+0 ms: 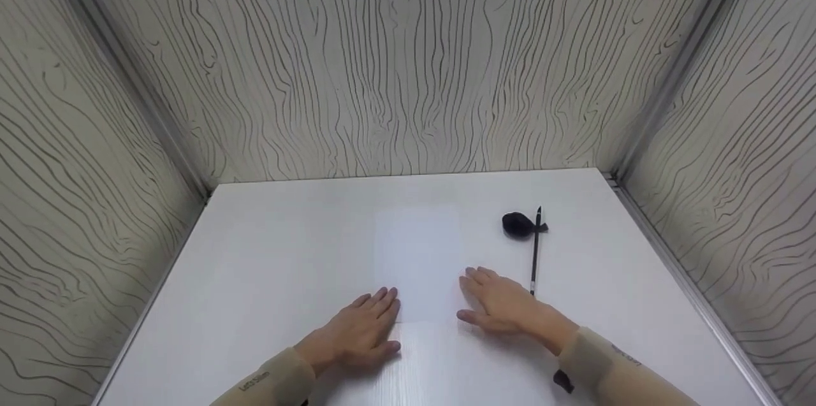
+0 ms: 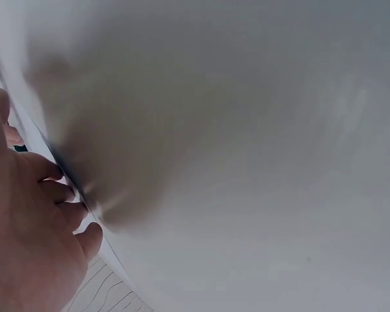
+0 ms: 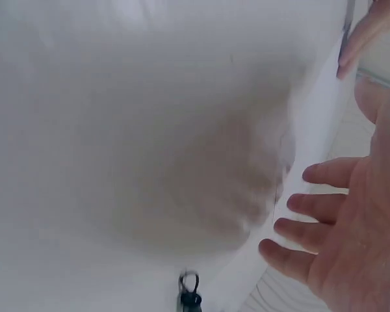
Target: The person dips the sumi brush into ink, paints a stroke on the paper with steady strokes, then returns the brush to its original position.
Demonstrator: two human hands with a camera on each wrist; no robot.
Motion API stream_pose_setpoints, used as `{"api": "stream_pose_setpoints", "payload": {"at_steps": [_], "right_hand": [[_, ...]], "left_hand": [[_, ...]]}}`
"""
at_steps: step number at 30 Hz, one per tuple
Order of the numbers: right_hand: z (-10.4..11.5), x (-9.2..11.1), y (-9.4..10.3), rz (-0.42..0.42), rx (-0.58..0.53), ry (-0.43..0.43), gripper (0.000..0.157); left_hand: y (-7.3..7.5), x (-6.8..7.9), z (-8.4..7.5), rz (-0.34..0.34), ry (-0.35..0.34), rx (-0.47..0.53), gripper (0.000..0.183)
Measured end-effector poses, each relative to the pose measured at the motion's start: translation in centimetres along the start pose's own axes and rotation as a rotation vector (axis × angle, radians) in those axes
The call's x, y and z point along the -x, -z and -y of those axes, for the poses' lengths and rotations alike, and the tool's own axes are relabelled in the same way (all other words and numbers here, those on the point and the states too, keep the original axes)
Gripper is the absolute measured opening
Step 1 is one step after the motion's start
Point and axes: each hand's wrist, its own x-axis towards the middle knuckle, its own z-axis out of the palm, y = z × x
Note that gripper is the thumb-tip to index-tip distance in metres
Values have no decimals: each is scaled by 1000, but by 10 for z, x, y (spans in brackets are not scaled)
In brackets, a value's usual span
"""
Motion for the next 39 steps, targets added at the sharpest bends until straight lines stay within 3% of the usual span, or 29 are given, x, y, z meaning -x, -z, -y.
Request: {"api": "stream_pose_setpoints", "payload": {"at_steps": [8, 16, 25, 35, 39], "right_hand": [[-32, 0, 27, -133, 62, 3, 63], [-62, 10, 42, -198, 101, -5, 42], [-91, 21, 48, -246, 156, -5, 34], [-120, 29, 43, -203, 237, -5, 35], [-127, 29, 39, -227, 267, 21, 34]], "left_hand": [[1, 0, 3, -13, -10, -36, 90], [3, -1, 2, -3, -13, -36, 90], [3, 0, 2, 4, -10, -23, 92], [3, -1, 2, 16, -13, -22, 97], [4, -1, 1, 18, -14, -15, 99]]}}
